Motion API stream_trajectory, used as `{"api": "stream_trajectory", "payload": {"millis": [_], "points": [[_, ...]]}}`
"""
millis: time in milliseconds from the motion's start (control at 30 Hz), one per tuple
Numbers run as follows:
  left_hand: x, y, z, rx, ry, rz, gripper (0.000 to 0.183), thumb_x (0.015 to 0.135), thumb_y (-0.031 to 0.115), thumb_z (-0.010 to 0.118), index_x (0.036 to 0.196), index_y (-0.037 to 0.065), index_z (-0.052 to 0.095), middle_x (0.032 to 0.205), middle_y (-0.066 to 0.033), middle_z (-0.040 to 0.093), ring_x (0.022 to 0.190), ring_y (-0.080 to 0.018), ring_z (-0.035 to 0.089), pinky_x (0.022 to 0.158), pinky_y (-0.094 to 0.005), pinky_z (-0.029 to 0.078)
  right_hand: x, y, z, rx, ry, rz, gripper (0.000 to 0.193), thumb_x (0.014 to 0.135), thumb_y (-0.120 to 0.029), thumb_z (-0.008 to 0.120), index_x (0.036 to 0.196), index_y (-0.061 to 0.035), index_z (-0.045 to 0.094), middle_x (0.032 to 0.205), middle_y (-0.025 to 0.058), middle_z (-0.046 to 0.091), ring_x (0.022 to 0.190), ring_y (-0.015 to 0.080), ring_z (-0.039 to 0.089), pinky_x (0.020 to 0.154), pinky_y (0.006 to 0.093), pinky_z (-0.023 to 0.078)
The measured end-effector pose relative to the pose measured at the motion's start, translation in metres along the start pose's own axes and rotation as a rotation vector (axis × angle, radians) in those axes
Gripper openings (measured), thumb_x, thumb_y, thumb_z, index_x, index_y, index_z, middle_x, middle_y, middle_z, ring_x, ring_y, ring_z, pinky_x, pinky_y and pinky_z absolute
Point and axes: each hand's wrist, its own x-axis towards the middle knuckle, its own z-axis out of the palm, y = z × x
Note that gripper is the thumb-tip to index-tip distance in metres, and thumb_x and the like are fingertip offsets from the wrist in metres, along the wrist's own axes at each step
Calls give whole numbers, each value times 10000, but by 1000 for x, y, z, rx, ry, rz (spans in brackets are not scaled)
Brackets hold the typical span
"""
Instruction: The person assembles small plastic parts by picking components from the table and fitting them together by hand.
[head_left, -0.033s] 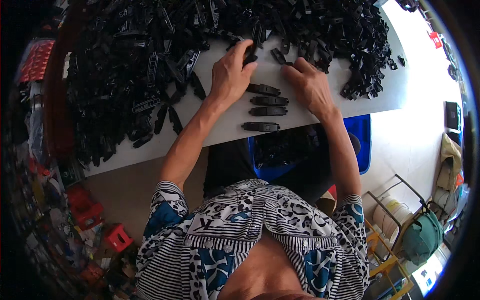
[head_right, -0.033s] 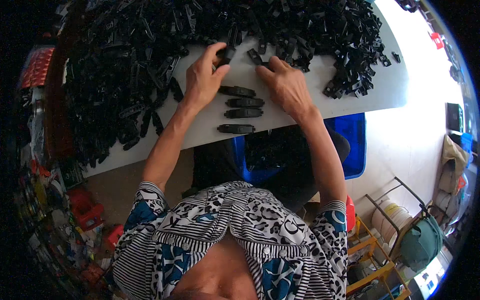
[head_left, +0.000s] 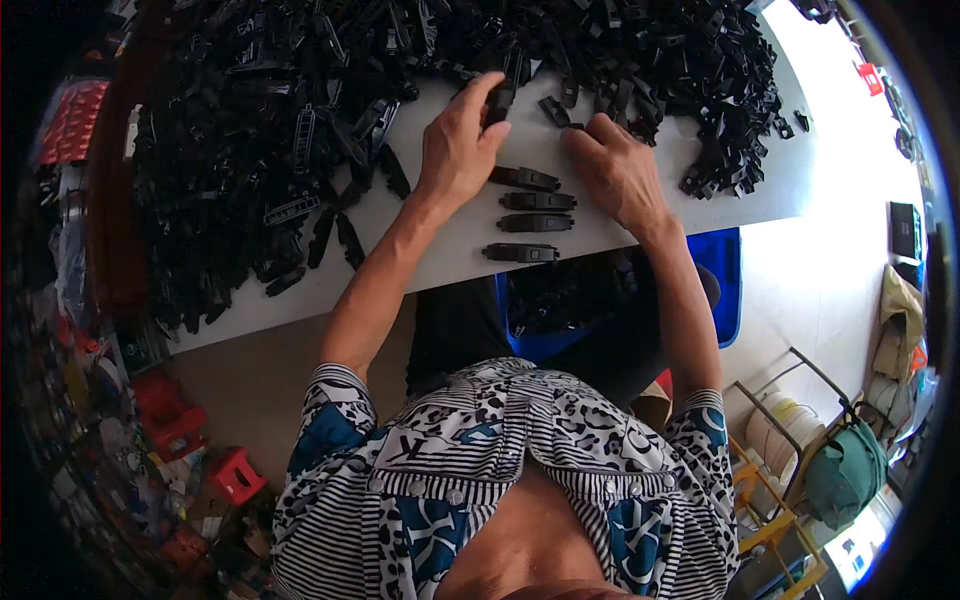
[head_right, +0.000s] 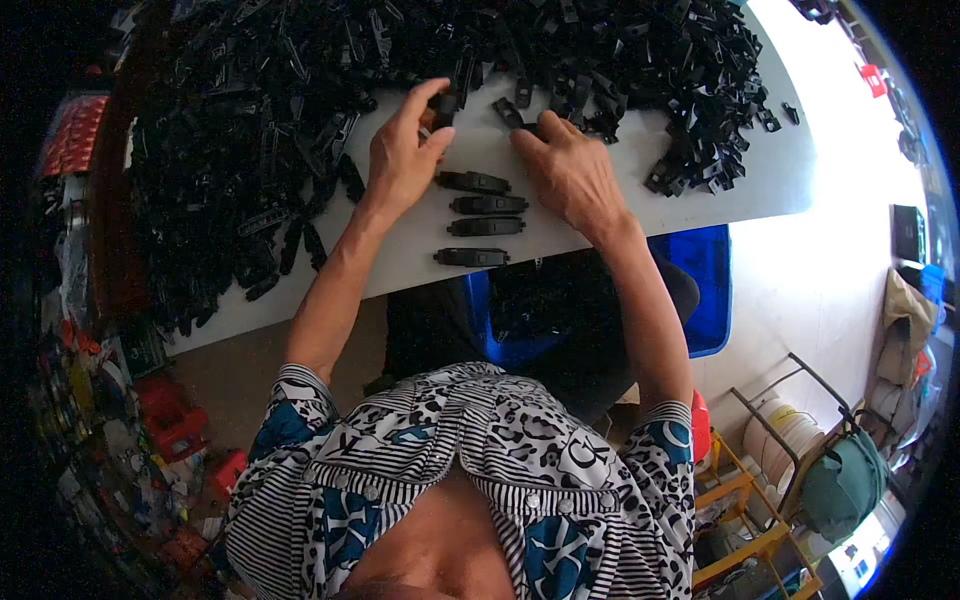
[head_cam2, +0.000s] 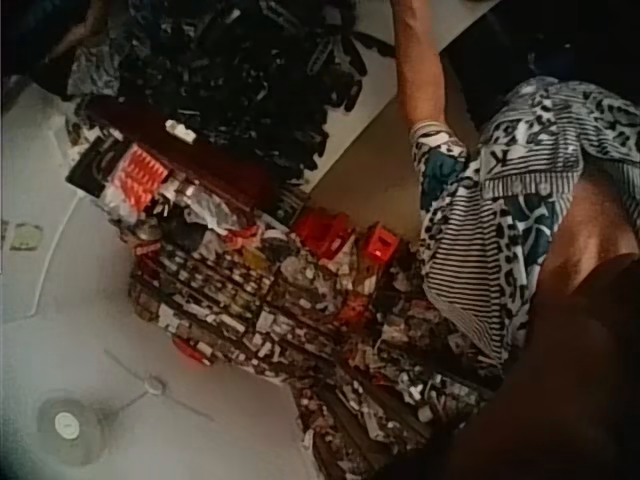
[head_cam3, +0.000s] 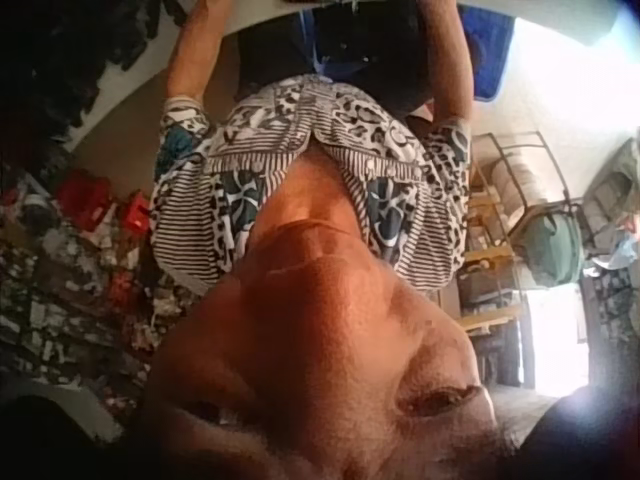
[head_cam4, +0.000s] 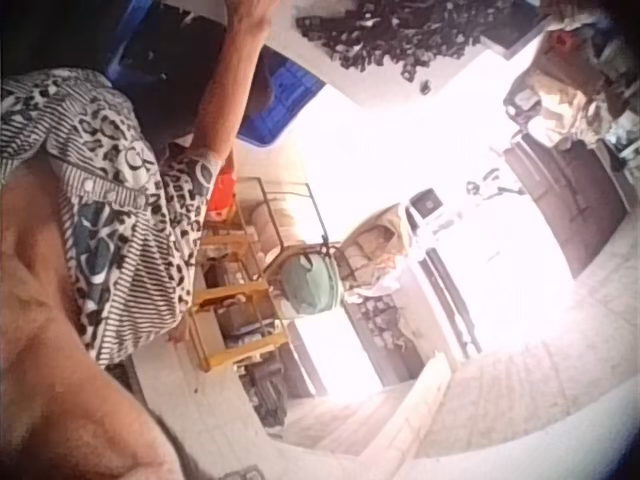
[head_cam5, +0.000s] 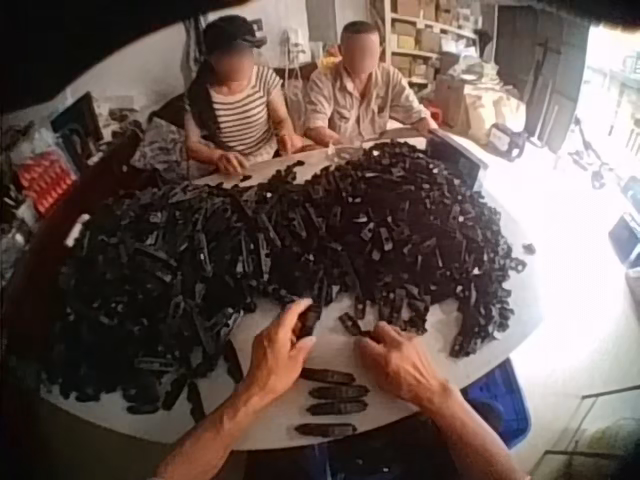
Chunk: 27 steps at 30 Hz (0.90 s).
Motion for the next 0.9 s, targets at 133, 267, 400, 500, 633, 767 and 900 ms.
{"api": "stream_trajectory", "payload": {"millis": [133, 267, 400, 500, 633, 767, 900], "points": [[7, 6, -8, -453, -108, -230, 588, 788, -3, 738, 1332, 155, 578, 798, -13, 597, 659, -93, 590, 630, -275, 509, 2, 0, 1, -110, -31, 17, 246, 784, -76, 672, 1020, -74, 599, 894, 99, 539, 873, 288, 619, 657, 408, 522], [8, -5, -2, -383, -155, -106, 633, 813, -52, 712, 1386, 166, 553, 832, 22, 576, 720, -61, 585, 651, -227, 555, 6, 1, 6, -78, 20, 99, 165, 787, -23, 646, 919, -72, 561, 892, 93, 553, 863, 331, 612, 697, 434, 499], [4, -6, 3, -722, -148, -230, 586, 798, -40, 734, 1337, 142, 596, 842, 23, 591, 709, -61, 594, 641, -235, 549, 7, -5, 4, 183, 88, 145, 249, 767, 4, 666, 1001, -38, 591, 937, 124, 576, 910, 351, 612, 735, 439, 497], [4, -2, 1, -751, -171, -310, 493, 822, -36, 700, 1283, 119, 624, 862, 11, 599, 715, -82, 632, 641, -232, 546, 7, -2, 8, 197, 61, 141, 308, 764, 4, 673, 1063, -21, 603, 947, 143, 576, 923, 363, 607, 756, 442, 496], [5, -6, 1, -697, -211, -349, 387, 851, -57, 624, 1210, 87, 637, 923, -24, 615, 749, -129, 686, 643, -232, 547, 6, -2, 6, 95, -15, 136, 253, 769, -7, 687, 1004, -7, 593, 945, 153, 550, 915, 387, 595, 763, 454, 494], [-1, 6, -5, -785, -176, -362, 434, 847, -89, 592, 1243, 84, 624, 1018, -55, 638, 784, -142, 702, 684, -256, 573, 7, -6, 1, 74, -59, 143, 186, 770, 26, 645, 933, 16, 556, 939, 166, 533, 920, 387, 595, 754, 456, 504], [-3, -4, -2, -881, -226, -380, 413, 815, -122, 590, 1184, 53, 649, 1045, -80, 656, 812, -151, 713, 733, -250, 586, 5, -10, -1, 12, -18, 77, 108, 766, 30, 596, 870, 10, 575, 929, 148, 534, 929, 342, 593, 721, 427, 519]]}}
